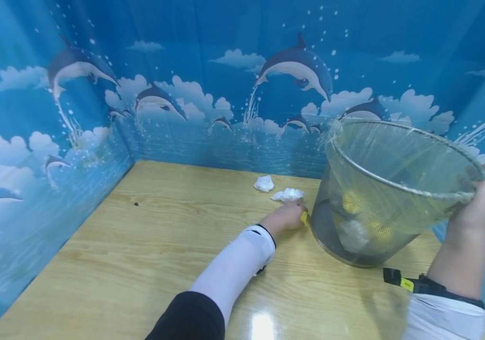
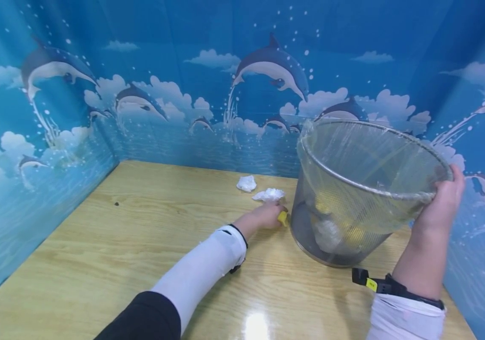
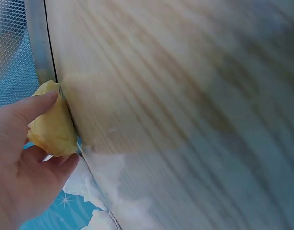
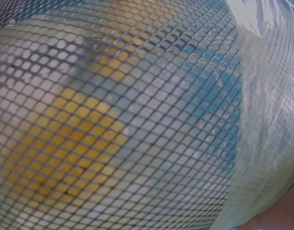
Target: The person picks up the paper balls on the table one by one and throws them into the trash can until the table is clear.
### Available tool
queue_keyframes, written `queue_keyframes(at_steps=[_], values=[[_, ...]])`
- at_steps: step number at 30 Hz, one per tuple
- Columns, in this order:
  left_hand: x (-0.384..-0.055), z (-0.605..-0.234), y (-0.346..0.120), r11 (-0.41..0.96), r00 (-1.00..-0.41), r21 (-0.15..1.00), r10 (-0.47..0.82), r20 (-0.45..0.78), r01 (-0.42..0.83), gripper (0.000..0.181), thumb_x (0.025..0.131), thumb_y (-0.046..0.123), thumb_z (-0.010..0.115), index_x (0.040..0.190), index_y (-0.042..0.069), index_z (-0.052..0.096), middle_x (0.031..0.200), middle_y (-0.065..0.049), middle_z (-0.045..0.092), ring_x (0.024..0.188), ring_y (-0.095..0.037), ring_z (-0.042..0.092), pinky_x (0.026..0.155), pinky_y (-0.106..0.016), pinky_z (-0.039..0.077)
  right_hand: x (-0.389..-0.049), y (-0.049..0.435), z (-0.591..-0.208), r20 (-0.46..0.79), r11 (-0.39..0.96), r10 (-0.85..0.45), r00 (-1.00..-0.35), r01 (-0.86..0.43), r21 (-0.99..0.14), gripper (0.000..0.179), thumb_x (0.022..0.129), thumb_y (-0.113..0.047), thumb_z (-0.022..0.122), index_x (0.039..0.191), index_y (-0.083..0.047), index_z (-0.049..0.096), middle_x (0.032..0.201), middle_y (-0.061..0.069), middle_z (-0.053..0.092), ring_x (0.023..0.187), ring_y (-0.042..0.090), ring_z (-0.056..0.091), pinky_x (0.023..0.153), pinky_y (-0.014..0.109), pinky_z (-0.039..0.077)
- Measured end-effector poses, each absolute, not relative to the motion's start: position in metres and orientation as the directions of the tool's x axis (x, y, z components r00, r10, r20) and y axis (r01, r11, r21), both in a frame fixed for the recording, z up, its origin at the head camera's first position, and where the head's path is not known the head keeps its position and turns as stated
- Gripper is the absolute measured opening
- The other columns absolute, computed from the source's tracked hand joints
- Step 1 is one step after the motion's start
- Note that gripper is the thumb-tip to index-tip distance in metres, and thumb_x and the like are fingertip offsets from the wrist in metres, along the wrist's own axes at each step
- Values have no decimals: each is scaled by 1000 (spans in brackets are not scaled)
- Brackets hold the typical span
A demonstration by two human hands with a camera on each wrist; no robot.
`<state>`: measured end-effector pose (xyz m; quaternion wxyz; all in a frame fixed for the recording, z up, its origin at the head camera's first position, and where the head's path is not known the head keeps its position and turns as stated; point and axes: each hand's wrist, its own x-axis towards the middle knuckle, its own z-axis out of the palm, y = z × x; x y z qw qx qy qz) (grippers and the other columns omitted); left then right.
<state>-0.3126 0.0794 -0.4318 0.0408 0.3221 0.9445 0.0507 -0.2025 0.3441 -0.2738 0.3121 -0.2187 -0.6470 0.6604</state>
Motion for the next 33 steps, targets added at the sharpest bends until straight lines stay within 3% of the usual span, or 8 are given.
queue_keyframes(at_steps=[7,33], values=[[-312,-435,79,764,-764,70,644,-36,641,30,89,21,67,118,14,69,121,-2,66,117,-17,58,98,-23,47,-202,344,-274,129,42,699,-704,-139,-989,56,97,-18,22,151,-35,23,160,-15,4,142,1,7,115,19,8],[-312,-434,72,779,-774,110,626,-88,617,34,90,20,67,124,13,64,115,-3,65,104,-14,58,87,-21,48,-202,345,-275,111,34,692,-714,-121,-992,56,98,-19,21,151,-37,20,159,-16,7,143,2,9,117,23,8]])
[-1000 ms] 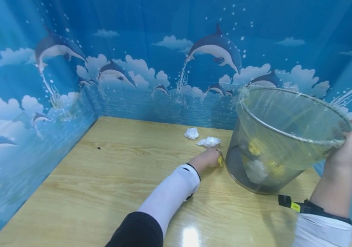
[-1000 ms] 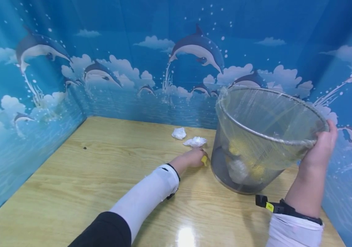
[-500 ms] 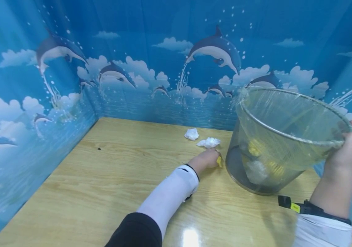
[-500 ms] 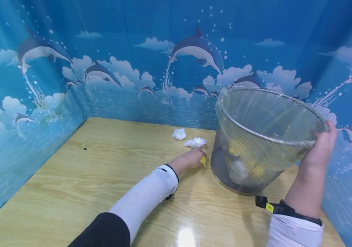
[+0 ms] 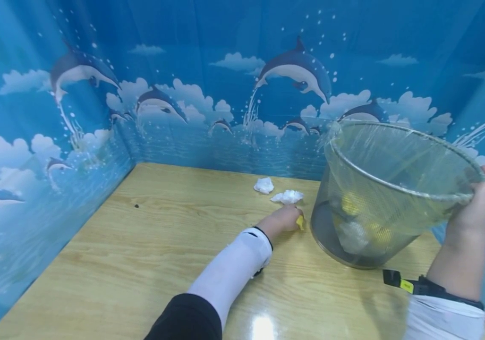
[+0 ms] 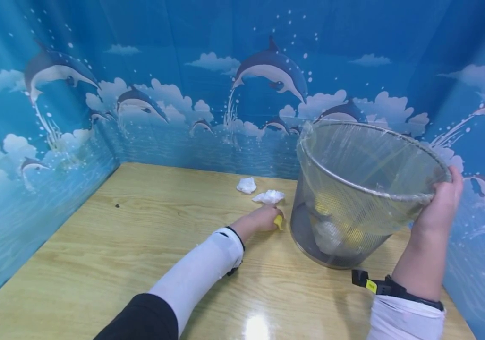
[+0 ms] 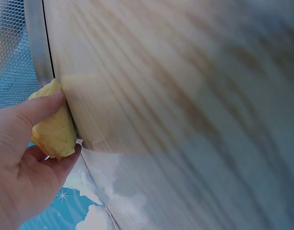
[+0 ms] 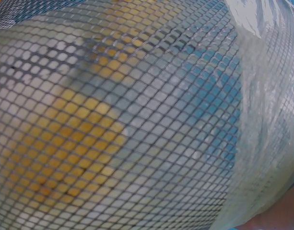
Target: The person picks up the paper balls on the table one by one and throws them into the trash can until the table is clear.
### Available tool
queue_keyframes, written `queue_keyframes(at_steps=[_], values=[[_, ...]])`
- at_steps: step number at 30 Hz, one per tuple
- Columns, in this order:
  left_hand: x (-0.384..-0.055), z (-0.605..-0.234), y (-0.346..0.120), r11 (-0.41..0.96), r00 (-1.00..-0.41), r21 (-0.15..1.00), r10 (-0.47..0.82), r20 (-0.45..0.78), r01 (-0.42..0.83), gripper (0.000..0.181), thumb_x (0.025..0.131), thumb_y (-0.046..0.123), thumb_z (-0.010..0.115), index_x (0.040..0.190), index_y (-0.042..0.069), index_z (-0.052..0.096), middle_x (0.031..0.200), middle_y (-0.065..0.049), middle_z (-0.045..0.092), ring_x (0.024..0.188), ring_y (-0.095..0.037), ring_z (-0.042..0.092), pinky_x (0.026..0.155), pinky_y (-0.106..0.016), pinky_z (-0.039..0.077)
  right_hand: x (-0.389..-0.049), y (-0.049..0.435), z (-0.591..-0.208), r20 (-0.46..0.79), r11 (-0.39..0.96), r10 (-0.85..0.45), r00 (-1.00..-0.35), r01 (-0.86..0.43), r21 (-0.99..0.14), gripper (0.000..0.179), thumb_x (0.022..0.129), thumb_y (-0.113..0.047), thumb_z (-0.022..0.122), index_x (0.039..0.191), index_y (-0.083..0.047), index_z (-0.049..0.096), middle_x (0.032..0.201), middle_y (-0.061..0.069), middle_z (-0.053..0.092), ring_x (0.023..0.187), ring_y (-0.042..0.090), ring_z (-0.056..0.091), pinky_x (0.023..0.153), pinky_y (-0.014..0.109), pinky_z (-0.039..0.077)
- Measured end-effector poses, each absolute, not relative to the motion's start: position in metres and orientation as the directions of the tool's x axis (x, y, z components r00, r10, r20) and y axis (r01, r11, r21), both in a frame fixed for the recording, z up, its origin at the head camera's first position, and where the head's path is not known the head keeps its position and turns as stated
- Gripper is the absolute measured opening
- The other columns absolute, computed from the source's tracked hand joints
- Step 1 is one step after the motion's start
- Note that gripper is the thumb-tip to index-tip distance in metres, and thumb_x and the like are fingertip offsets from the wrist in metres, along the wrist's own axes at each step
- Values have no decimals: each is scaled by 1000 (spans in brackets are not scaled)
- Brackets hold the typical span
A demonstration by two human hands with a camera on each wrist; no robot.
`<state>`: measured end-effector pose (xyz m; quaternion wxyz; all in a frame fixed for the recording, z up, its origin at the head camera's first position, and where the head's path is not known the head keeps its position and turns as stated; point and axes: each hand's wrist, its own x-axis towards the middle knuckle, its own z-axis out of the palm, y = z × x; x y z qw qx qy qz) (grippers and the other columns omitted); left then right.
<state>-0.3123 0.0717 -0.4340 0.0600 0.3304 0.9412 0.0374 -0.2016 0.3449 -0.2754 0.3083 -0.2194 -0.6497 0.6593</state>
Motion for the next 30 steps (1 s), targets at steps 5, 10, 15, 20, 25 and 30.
queue_keyframes(at_steps=[5,10,15,20,25,30], values=[[-313,-433,71,784,-779,126,619,-102,607,30,91,17,66,120,12,65,110,-3,65,101,-14,58,87,-24,49,-201,345,-275,107,31,694,-712,-119,-992,56,98,-18,22,151,-37,21,159,-16,7,143,1,7,118,24,6],[-315,-430,71,778,-772,139,627,-103,613,24,90,15,66,114,11,67,105,-3,66,95,-14,60,84,-24,50,-203,347,-274,103,12,698,-709,-132,-991,57,97,-17,24,150,-37,23,158,-17,11,143,2,12,116,23,9],[-312,-429,71,771,-769,187,631,-99,609,31,90,17,67,120,11,66,112,-2,68,101,-15,61,86,-23,49,-203,347,-272,105,14,696,-711,-133,-991,58,96,-15,24,151,-35,23,158,-16,11,142,2,15,115,21,14],[-309,-424,70,778,-794,272,604,-73,567,39,90,19,68,127,11,63,115,-3,67,96,-13,60,78,-20,48,-203,348,-270,92,-21,684,-723,-146,-989,60,95,-12,25,151,-35,23,157,-17,13,140,1,18,115,21,15],[-312,-420,68,788,-833,324,553,-1,523,38,89,20,69,126,11,63,115,-4,66,99,-14,60,77,-21,49,-203,347,-272,88,-1,689,-719,-123,-992,60,96,-14,24,151,-37,22,158,-17,9,142,2,15,116,24,12],[-316,-414,66,766,-856,409,511,80,495,37,88,20,70,124,10,64,116,-4,67,107,-18,61,87,-24,50,-202,346,-273,103,22,689,-717,-121,-992,57,97,-17,22,151,-37,22,159,-16,6,143,3,10,116,22,11]])
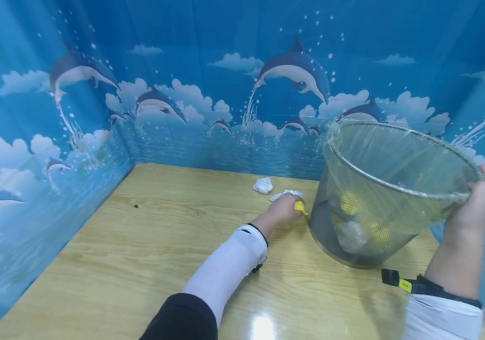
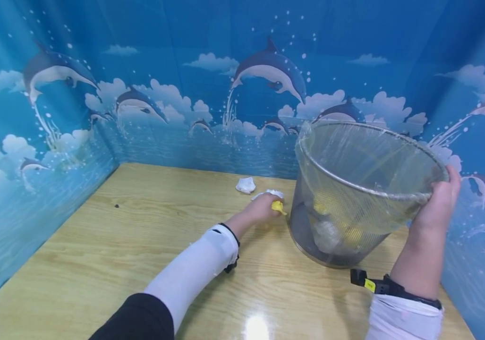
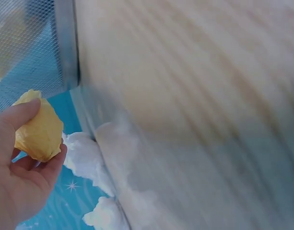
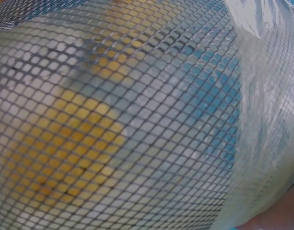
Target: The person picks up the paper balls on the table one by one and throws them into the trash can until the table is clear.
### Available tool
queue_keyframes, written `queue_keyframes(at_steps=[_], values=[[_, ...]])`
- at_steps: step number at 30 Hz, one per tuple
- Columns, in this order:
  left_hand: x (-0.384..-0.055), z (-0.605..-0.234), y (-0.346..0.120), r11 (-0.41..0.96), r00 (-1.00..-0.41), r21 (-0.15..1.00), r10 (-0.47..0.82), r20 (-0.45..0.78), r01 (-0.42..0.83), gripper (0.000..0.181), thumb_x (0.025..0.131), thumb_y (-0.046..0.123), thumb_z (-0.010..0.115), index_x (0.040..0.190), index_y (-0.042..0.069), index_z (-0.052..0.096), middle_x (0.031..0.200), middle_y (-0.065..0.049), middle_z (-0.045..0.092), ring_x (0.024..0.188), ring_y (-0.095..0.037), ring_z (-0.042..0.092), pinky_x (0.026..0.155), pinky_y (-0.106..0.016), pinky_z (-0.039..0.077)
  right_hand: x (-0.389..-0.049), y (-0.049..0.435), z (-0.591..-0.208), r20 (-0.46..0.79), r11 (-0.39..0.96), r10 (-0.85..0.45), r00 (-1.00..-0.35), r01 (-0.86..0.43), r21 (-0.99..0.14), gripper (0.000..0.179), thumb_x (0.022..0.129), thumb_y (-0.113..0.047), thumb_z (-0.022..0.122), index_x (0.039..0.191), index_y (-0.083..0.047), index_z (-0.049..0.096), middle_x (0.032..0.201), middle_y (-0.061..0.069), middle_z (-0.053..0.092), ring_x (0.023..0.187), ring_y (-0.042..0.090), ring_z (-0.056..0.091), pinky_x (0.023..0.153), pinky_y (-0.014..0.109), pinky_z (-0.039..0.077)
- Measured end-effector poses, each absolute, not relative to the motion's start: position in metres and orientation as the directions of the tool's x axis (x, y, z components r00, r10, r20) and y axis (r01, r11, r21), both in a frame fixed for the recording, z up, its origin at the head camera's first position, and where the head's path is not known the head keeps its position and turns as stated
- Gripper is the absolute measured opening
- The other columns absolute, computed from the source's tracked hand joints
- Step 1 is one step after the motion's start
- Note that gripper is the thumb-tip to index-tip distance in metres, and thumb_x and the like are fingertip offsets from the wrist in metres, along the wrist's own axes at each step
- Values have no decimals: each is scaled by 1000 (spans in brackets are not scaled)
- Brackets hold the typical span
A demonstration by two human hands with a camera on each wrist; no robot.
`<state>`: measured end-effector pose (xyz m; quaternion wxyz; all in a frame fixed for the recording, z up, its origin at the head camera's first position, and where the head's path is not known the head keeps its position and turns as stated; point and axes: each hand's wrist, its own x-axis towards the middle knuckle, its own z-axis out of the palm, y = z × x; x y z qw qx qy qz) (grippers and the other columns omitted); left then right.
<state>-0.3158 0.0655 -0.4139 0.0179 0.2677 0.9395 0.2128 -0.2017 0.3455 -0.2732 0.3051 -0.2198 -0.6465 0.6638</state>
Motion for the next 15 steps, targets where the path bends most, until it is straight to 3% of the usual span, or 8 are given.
queue_keyframes(at_steps=[7,15], values=[[-318,-395,64,763,-891,477,440,109,435,43,91,25,68,132,14,59,126,-6,61,110,-18,59,88,-27,51,-202,347,-273,105,30,680,-726,-115,-993,59,97,-17,22,152,-37,19,159,-17,3,143,2,6,116,23,9],[-320,-365,59,665,-915,639,362,177,387,48,92,28,67,137,18,55,136,-7,55,122,-22,55,92,-31,52,-205,348,-274,98,-5,684,-723,-139,-990,58,97,-16,24,151,-36,22,158,-17,11,141,1,14,115,20,13]])
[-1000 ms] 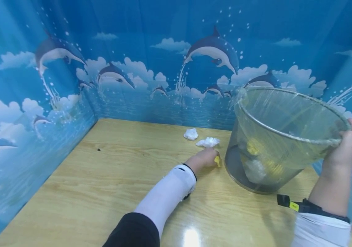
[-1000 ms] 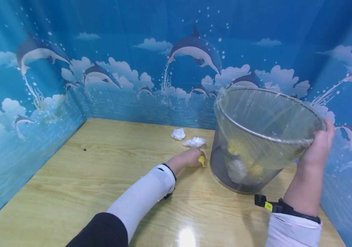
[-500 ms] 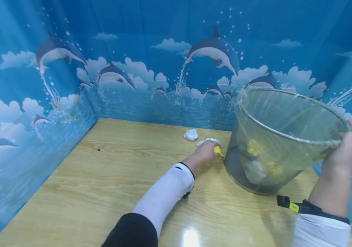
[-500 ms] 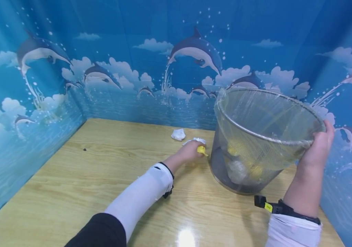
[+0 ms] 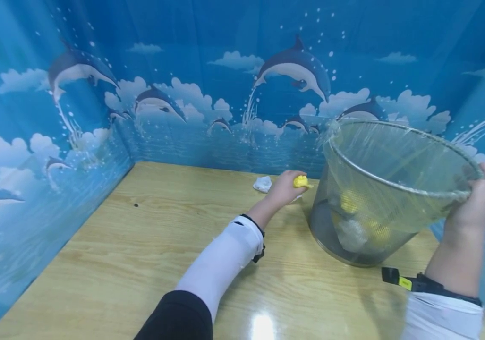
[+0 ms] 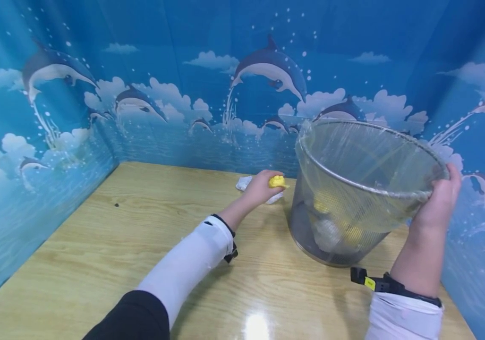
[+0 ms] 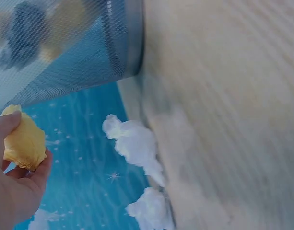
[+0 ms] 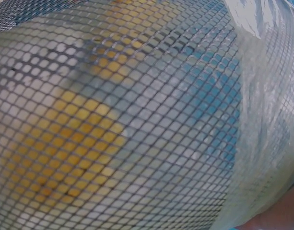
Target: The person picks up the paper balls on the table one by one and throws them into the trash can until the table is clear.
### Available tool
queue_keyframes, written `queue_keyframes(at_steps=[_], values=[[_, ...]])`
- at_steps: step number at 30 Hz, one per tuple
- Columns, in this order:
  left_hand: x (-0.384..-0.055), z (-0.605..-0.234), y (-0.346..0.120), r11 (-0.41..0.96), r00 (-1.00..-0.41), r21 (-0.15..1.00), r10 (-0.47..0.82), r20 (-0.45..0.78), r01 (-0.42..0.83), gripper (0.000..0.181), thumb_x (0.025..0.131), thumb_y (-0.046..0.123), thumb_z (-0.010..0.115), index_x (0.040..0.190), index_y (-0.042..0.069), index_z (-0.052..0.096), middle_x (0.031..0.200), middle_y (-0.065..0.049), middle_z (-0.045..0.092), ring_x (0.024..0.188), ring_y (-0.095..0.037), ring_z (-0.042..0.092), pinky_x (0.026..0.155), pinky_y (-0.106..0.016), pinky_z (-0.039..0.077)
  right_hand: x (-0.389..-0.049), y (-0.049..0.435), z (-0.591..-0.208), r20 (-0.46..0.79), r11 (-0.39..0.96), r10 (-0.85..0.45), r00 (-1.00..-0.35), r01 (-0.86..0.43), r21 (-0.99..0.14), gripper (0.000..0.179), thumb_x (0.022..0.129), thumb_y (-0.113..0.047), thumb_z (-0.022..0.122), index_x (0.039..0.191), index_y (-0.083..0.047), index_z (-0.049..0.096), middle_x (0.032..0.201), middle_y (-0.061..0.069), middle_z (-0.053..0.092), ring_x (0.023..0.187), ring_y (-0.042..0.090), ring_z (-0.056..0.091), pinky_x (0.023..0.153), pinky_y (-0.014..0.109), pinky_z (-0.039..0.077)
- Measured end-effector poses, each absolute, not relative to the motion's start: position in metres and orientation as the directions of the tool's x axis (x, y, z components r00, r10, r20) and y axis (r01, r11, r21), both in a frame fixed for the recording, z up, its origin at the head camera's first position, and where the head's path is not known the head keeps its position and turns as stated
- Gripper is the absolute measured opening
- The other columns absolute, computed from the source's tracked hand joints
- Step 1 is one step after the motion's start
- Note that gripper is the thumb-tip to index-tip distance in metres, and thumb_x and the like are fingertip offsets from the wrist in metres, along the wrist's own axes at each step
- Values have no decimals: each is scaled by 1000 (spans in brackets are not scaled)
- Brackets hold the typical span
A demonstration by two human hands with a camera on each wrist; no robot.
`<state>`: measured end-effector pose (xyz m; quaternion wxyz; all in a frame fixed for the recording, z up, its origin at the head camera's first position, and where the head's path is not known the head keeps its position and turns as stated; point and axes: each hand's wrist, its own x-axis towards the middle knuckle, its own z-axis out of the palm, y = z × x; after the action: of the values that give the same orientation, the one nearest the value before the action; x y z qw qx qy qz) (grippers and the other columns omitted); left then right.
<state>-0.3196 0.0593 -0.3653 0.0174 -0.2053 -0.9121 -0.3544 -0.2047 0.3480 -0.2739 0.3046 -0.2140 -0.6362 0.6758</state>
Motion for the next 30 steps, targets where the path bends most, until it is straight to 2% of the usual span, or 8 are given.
queue_keyframes(at_steps=[14,16,21,26,30], values=[[-321,-316,49,504,-931,783,211,299,365,48,93,30,65,139,23,53,140,-4,50,122,-20,53,96,-32,50,-203,344,-272,92,20,671,-735,-106,-994,57,98,-19,23,151,-39,18,157,-16,13,142,1,17,117,25,12],[-320,-308,48,482,-925,790,184,332,379,48,94,30,65,139,23,53,141,-3,50,122,-20,53,95,-30,51,-203,344,-271,88,19,669,-738,-101,-995,57,98,-20,23,151,-39,17,158,-17,10,142,1,15,117,25,11],[-317,-289,49,451,-907,790,140,397,415,47,94,31,64,139,24,52,140,-2,50,120,-18,53,92,-28,51,-204,346,-271,82,-14,672,-736,-124,-992,58,97,-16,24,151,-38,19,156,-16,14,140,1,19,115,22,16],[-311,-271,52,424,-885,782,137,444,458,48,94,34,63,139,23,51,138,-1,50,117,-15,53,87,-26,51,-206,349,-271,78,-50,678,-731,-153,-987,60,95,-12,26,151,-35,21,152,-15,23,135,0,26,110,17,23],[-305,-256,56,413,-871,771,146,469,485,49,94,35,62,140,24,50,140,1,49,120,-13,50,89,-23,49,-207,351,-271,70,-68,684,-726,-158,-985,61,94,-11,25,150,-35,24,153,-16,21,136,1,25,110,16,23]])
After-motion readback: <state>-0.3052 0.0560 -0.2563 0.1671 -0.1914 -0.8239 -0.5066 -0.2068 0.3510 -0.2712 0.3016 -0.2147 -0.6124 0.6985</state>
